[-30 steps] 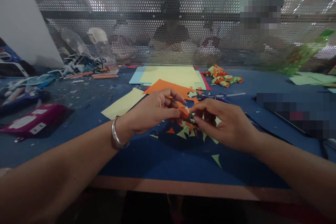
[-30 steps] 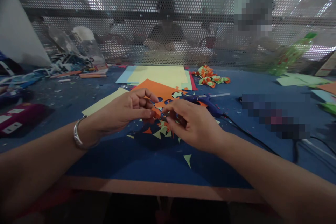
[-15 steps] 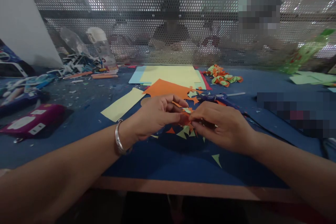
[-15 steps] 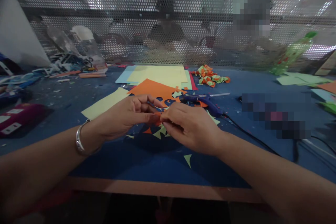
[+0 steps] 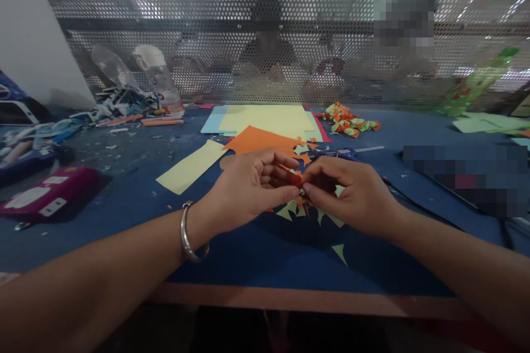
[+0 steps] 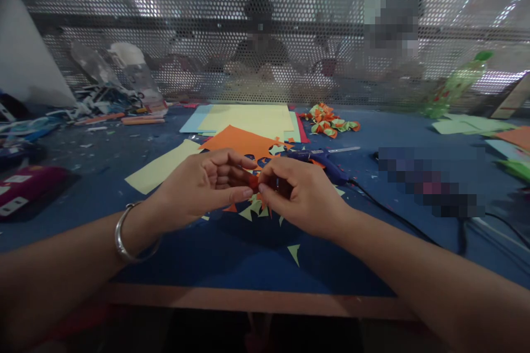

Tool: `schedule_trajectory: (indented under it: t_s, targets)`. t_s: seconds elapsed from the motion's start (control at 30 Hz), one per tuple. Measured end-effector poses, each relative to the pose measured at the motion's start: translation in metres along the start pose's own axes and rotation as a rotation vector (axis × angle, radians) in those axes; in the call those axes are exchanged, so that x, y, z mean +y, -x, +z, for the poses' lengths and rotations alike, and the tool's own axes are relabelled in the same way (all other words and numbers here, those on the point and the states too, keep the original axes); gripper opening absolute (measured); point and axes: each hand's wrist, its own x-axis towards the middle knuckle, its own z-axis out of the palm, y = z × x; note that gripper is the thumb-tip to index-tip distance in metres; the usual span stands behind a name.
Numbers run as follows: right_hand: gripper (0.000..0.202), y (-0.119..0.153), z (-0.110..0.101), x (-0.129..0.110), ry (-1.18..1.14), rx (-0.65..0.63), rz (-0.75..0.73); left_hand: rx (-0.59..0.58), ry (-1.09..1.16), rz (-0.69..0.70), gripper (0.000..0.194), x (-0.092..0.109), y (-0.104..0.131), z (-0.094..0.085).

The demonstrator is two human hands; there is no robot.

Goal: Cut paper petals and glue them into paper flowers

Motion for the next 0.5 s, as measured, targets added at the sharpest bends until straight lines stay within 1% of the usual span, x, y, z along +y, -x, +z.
schedule_trajectory:
  t_s: [0.13,0.27,0.5]
  targets:
    - [0.010,-0.0010,0.0007,-0.0007,-0.036,-0.021,0.026,0.043,-0.102,0.026,0.035,0.0025,0.0023,0.0046]
    - [0.014,-0.0014,0.0002,-0.0013,-0.037,-0.028,0.042,0.061,-0.155,0.049,0.031,0.0026,0.0034,0.0059]
    - [0.013,-0.0006,0.0009,-0.0008,-0.063,-0.032,0.052,0.065,-0.214,0.068,0.025,0.0007,0.0052,0.0056]
